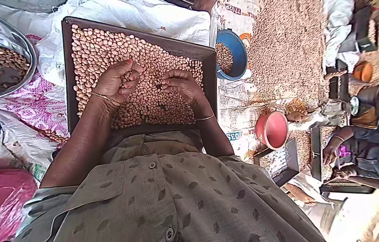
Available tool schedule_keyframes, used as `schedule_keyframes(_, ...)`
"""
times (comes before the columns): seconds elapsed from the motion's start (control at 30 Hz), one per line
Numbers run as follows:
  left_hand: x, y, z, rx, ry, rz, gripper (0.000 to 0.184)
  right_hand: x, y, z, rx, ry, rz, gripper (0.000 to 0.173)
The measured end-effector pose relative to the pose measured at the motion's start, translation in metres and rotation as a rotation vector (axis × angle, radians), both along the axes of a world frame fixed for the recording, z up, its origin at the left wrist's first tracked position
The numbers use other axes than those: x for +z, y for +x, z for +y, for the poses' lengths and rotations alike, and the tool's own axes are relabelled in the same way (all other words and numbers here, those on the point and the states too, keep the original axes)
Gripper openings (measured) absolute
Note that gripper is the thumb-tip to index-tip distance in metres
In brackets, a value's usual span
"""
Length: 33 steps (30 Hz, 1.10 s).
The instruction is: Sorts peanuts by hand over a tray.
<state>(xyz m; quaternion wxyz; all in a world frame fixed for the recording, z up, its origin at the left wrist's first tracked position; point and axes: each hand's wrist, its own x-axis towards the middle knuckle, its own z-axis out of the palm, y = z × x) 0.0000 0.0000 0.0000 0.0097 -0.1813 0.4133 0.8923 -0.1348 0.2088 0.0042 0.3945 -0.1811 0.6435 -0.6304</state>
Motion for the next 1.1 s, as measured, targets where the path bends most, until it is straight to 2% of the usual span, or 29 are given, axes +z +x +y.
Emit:
schedule_keyframes(0.13, 0.002, 0.0, 0.0, -0.003, -0.01, -0.011, 0.042, -0.001, 0.0, 0.0, 0.001, -0.044, 0.014, 0.015)
schedule_keyframes(0.33, 0.005, 0.0, 0.003, -0.051, -0.031, -0.032, 0.047, 0.004, -0.005, 0.004, -0.053, -0.022, 0.194, 0.01)
schedule_keyframes(0.4, 0.003, 0.001, 0.001, -0.045, -0.024, -0.027, 0.047, 0.013, -0.017, 0.014, -0.217, -0.134, 0.229, 0.013)
schedule_keyframes(0.5, 0.002, 0.0, 0.001, -0.024, -0.033, -0.032, 0.048, 0.04, -0.048, 0.034, -0.729, -0.466, -0.016, 0.021)
schedule_keyframes(0.57, 0.001, 0.0, 0.001, -0.017, -0.034, -0.032, 0.048, 0.048, -0.064, 0.044, -0.874, -0.484, -0.065, 0.026)
schedule_keyframes(0.63, 0.003, -0.002, 0.001, -0.007, -0.016, -0.016, 0.047, 0.036, -0.061, 0.045, -0.727, -0.256, 0.117, 0.026)
schedule_keyframes(0.67, 0.003, -0.002, 0.001, -0.004, -0.013, -0.011, 0.046, 0.025, -0.055, 0.045, -0.554, -0.126, 0.243, 0.022)
schedule_keyframes(0.73, 0.001, 0.0, 0.001, 0.005, -0.028, 0.002, 0.046, 0.006, -0.045, 0.043, -0.213, 0.136, 0.55, 0.018)
schedule_keyframes(0.8, 0.001, 0.001, 0.0, 0.014, -0.042, 0.002, 0.046, -0.009, -0.037, 0.038, -0.005, 0.43, 0.919, 0.019)
schedule_keyframes(0.83, 0.002, 0.001, 0.0, 0.016, -0.044, -0.004, 0.046, -0.015, -0.034, 0.035, 0.045, 0.546, 1.04, 0.021)
schedule_keyframes(0.9, 0.003, 0.001, -0.001, 0.025, -0.04, -0.002, 0.046, -0.018, -0.03, 0.029, 0.075, 0.683, 1.136, 0.022)
schedule_keyframes(1.1, 0.006, 0.002, 0.001, 0.032, -0.039, -0.002, 0.046, -0.017, -0.021, 0.026, 0.097, 0.815, 1.245, 0.023)
